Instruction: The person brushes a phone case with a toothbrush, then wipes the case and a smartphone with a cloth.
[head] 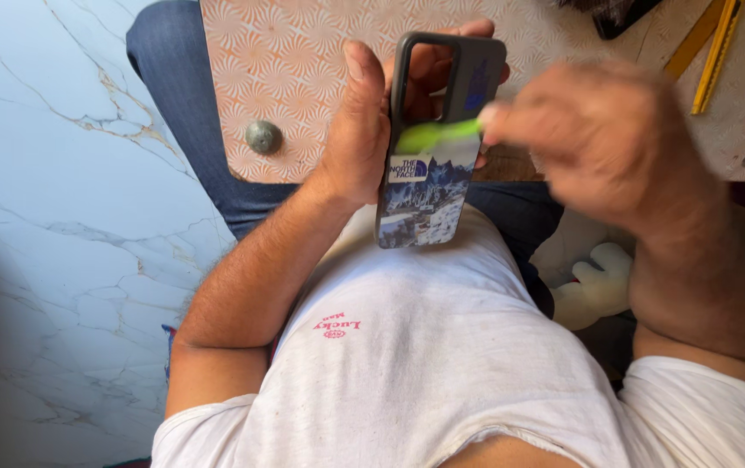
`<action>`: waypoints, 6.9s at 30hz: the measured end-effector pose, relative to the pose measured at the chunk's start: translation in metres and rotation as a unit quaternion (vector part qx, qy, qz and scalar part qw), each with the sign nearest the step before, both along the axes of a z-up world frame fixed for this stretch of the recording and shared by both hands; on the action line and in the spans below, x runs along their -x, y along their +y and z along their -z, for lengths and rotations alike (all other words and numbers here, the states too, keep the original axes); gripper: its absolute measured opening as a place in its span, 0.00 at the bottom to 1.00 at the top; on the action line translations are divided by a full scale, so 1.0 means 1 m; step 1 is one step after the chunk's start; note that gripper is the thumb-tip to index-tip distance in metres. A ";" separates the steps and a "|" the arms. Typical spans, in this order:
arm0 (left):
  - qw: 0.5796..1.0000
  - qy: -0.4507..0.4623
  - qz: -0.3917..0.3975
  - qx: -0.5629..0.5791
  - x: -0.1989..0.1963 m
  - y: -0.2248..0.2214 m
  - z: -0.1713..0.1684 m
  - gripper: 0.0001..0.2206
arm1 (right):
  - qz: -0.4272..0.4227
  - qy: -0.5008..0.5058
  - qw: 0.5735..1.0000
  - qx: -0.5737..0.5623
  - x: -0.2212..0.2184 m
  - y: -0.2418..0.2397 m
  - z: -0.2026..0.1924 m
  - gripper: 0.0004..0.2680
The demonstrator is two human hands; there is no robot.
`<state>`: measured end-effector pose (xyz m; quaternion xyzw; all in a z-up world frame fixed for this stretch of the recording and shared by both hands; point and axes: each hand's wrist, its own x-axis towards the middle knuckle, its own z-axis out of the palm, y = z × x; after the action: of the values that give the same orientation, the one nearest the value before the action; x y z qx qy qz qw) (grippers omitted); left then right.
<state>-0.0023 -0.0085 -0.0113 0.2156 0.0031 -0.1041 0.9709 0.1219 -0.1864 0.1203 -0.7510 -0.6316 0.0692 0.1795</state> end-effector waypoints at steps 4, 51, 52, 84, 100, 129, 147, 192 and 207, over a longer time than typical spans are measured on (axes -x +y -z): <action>0.999 -0.008 0.002 0.049 -0.001 0.003 0.003 0.47 | 0.041 -0.067 0.997 -0.007 0.004 0.002 0.000 0.08; 0.992 -0.007 -0.059 0.112 -0.009 0.005 -0.020 0.35 | 0.193 0.140 0.964 -0.114 0.042 -0.050 0.036 0.08; 0.992 -0.001 -0.044 0.117 -0.009 0.006 -0.022 0.36 | 0.209 0.128 0.962 -0.120 0.039 -0.050 0.037 0.08; 1.000 0.001 0.025 -0.006 -0.002 0.009 -0.028 0.44 | 0.080 -0.063 0.994 -0.036 -0.010 -0.027 -0.013 0.08; 0.995 -0.023 0.056 -0.076 0.000 0.006 -0.029 0.31 | 0.119 -0.007 0.990 -0.077 -0.005 -0.012 0.003 0.09; 0.992 0.024 -0.100 0.075 -0.025 0.022 -0.025 0.35 | 0.281 -0.289 0.915 0.008 -0.069 -0.001 0.050 0.21; 0.990 -0.026 -0.113 0.082 -0.019 0.026 -0.022 0.32 | 0.244 -0.135 0.959 0.049 0.033 -0.067 0.028 0.03; 0.733 0.129 -0.040 -0.666 -0.032 0.030 -0.060 0.29 | 0.250 0.056 0.966 -0.034 0.002 0.027 0.044 0.05; 0.463 -0.023 -0.188 -0.866 0.029 0.001 -0.056 0.45 | 0.114 -0.084 0.988 -0.066 0.018 0.034 0.067 0.14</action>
<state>-0.0311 -0.0078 0.0442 0.9423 0.1099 0.1419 0.2826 0.1037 -0.1526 0.0532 -0.8076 -0.5581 -0.0574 0.1816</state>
